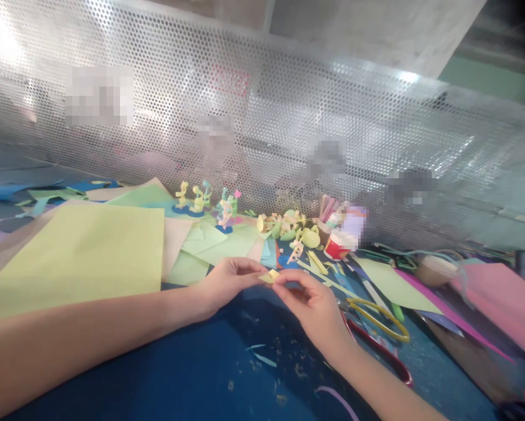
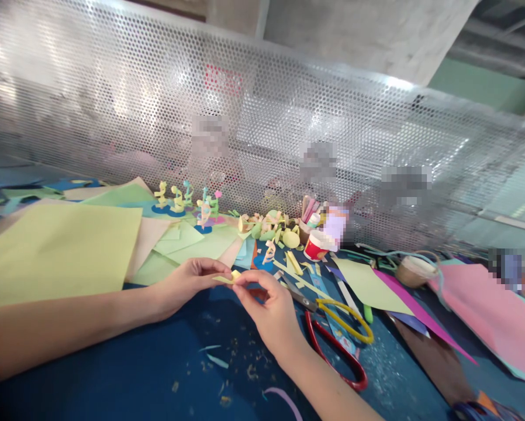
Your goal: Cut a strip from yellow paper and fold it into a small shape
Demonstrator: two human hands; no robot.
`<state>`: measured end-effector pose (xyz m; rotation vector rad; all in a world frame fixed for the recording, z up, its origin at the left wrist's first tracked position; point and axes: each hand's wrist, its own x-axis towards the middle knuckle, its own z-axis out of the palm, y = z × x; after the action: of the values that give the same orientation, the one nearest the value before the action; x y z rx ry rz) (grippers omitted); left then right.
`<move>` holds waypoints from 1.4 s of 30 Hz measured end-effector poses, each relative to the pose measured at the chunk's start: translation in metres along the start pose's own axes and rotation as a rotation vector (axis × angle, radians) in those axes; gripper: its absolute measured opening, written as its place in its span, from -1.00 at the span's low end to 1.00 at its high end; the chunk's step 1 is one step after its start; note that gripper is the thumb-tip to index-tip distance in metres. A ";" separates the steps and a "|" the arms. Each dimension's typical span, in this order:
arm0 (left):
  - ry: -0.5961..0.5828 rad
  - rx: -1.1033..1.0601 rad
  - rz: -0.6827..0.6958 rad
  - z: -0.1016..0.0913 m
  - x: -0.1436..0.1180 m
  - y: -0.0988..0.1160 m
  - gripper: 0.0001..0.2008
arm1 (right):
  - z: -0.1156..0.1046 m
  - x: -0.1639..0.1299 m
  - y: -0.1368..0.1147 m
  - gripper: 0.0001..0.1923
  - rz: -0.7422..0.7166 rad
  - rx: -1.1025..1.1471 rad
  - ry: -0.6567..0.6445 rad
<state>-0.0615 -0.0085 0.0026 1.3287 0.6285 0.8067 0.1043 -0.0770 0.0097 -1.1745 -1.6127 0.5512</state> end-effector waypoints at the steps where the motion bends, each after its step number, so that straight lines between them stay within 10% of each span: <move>1: 0.001 0.002 0.000 0.000 0.000 0.000 -0.79 | 0.000 0.000 0.000 -0.96 0.004 0.006 0.000; 42: -0.094 0.204 0.079 0.002 0.001 -0.005 -0.76 | 0.003 0.003 0.004 -0.79 0.233 0.092 -0.032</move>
<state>-0.0584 -0.0090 -0.0022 1.5759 0.5991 0.7540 0.1035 -0.0724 0.0069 -1.2979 -1.4693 0.7891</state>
